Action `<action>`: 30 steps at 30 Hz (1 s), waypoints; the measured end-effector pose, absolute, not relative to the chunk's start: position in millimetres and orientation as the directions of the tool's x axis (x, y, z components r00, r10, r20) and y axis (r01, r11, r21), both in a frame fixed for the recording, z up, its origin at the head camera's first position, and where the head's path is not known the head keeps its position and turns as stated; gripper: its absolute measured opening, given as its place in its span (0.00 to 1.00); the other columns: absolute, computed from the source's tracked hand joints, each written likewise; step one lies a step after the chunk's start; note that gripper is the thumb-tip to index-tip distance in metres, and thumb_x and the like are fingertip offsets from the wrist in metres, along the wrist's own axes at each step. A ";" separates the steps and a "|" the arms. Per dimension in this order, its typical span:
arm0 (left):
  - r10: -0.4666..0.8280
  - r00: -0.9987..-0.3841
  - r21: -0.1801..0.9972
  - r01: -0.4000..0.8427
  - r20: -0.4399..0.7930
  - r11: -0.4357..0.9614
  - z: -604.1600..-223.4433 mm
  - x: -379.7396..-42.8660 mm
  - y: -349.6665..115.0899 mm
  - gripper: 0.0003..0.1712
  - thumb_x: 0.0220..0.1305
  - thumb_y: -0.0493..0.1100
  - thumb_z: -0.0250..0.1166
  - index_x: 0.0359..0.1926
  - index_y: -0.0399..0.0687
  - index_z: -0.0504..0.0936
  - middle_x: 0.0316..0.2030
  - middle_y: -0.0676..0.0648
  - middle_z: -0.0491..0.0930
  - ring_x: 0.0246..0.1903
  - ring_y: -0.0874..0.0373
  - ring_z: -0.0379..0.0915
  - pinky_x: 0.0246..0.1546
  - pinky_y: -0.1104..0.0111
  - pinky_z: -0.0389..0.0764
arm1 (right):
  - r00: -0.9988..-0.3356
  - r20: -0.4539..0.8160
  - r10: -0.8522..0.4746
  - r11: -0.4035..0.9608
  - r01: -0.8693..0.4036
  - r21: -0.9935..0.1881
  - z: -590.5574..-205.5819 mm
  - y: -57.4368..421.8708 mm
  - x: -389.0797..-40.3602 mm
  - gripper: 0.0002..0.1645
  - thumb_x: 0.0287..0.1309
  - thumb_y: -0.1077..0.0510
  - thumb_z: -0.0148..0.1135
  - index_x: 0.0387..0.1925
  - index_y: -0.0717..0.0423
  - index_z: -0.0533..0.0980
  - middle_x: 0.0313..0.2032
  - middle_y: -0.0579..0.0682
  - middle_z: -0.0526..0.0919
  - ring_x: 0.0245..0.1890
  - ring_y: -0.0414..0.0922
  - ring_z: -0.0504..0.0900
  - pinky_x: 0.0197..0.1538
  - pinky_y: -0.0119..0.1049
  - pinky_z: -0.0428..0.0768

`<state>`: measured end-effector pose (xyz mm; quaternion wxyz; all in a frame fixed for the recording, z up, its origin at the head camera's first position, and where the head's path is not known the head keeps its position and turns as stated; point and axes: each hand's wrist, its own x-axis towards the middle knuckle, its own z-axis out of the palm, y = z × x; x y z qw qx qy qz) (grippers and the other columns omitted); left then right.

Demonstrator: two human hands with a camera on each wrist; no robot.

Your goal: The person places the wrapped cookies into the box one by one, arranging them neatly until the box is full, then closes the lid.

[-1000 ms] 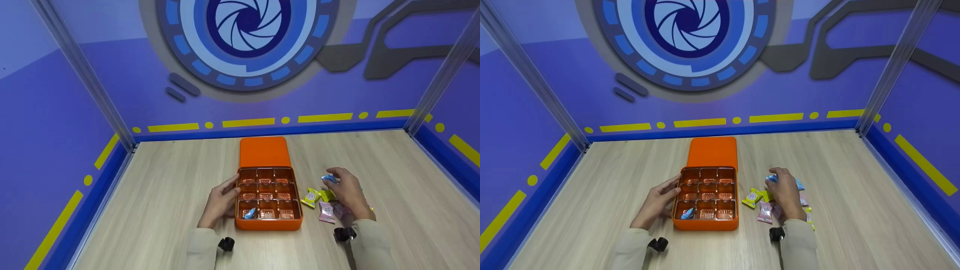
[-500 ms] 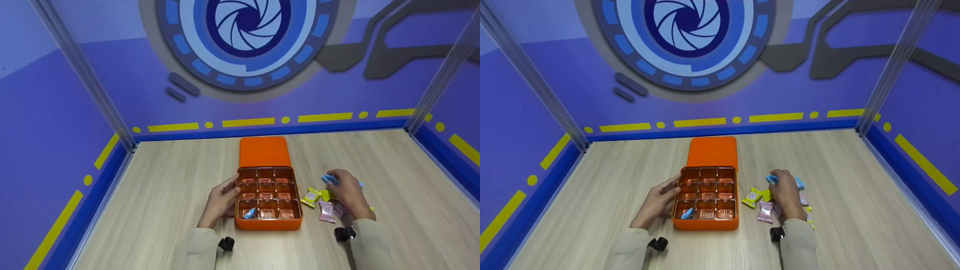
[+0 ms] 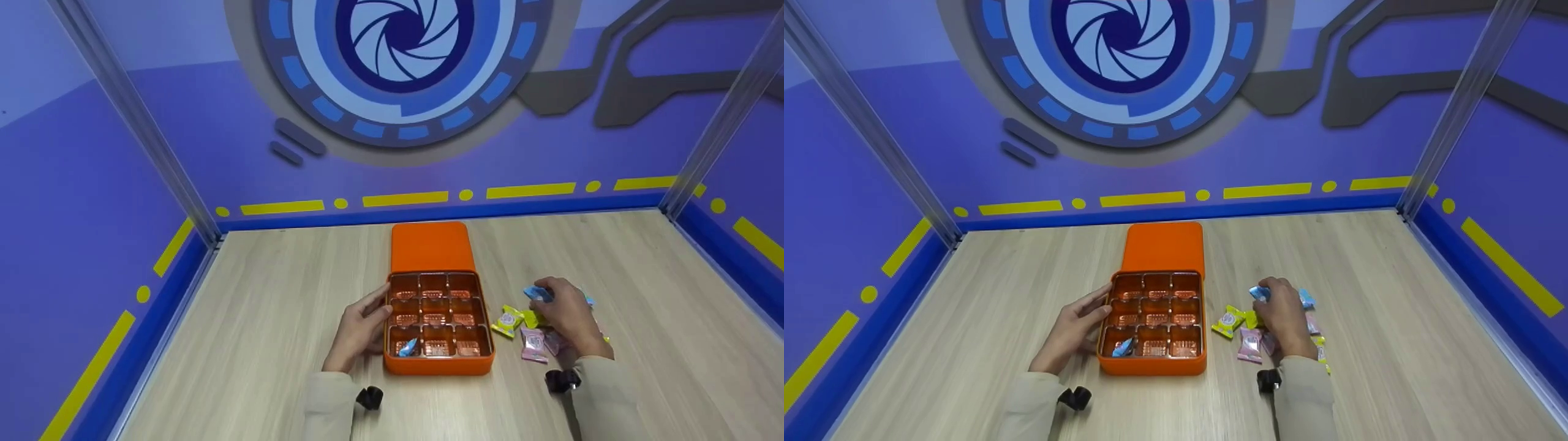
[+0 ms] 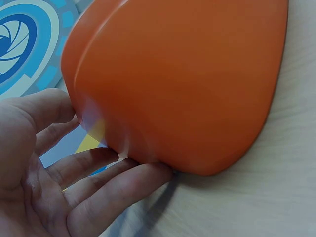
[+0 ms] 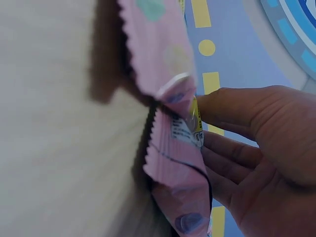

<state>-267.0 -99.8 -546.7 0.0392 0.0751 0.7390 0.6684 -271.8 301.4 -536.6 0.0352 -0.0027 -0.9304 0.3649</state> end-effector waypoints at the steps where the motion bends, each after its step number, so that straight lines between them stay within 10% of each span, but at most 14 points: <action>1: 0.163 -0.986 0.994 0.058 0.042 0.094 -546.3 -267.0 -99.7 0.30 0.78 0.41 0.64 0.77 0.48 0.74 0.74 0.40 0.71 0.74 0.44 0.64 0.74 0.49 0.63 | -0.998 0.060 0.034 0.732 -0.016 -0.681 -536.6 300.9 -271.6 0.27 0.69 0.67 0.67 0.65 0.74 0.73 0.62 0.74 0.75 0.58 0.68 0.77 0.65 0.67 0.73; 30: 0.155 -0.988 0.994 0.034 0.018 0.101 -545.7 -265.6 -99.0 0.29 0.78 0.41 0.64 0.77 0.50 0.74 0.74 0.38 0.70 0.73 0.42 0.66 0.66 0.47 0.74 | -0.995 0.035 0.097 0.681 0.040 -0.732 -536.1 298.3 -270.4 0.28 0.69 0.65 0.62 0.68 0.70 0.73 0.64 0.72 0.72 0.56 0.64 0.75 0.61 0.60 0.78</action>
